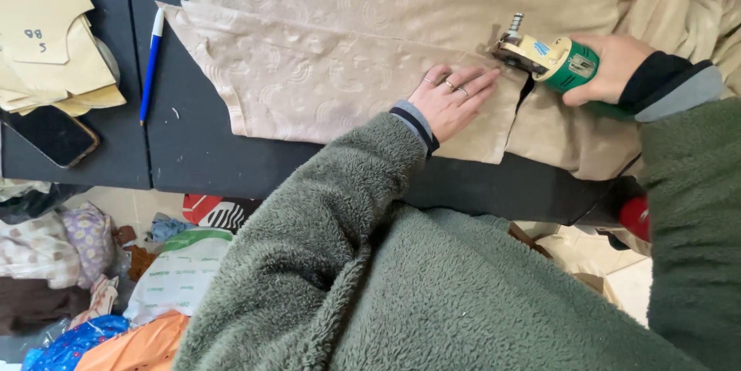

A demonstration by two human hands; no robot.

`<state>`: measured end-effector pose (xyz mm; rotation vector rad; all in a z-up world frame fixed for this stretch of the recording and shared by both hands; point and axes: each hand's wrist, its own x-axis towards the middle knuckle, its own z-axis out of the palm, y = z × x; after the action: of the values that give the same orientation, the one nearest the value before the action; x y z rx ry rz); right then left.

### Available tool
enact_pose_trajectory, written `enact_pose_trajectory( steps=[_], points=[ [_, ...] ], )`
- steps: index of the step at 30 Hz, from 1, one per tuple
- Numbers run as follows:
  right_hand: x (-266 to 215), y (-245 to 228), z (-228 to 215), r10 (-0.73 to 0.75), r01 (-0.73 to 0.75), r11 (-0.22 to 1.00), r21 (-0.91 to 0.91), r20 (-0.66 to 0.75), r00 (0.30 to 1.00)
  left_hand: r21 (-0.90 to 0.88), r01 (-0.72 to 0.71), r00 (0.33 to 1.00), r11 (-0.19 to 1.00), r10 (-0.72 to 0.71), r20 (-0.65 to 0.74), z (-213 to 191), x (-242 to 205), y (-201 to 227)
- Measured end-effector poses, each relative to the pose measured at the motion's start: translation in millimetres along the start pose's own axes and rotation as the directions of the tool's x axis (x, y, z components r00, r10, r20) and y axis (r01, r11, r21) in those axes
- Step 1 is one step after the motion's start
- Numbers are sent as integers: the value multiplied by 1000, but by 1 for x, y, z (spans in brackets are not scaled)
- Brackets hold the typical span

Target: The person is cutting fabric according to paper patterns using an electric rotary cutter.

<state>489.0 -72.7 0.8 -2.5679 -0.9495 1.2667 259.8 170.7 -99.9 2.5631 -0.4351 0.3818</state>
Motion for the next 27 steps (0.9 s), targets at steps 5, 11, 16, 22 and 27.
enact_pose_trajectory(
  steps=[5, 11, 16, 22, 27],
  points=[
    [10, -19, -2, 0, 0, 997, -77, -1, 1000, -11, -32, 999, 999, 32, -9, -2, -4, -4],
    [24, -40, -10, 21, -20, 975, -223, 3, 1000, -34, -32, 999, 999, 31, -28, 4, -8, -5],
    [37, -55, -11, -14, 18, 974, -227, 19, 1000, -37, -20, 1000, 999, 19, -7, 7, -7, -5],
    [45, -94, -17, -19, 27, 969, -245, 34, 999, -17, -16, 998, 1000, 15, -58, 8, -7, -4],
    [57, -113, -16, -77, 87, 966, -243, 50, 996, -41, -2, 996, 999, -1, -88, 12, -9, -3]
  ],
)
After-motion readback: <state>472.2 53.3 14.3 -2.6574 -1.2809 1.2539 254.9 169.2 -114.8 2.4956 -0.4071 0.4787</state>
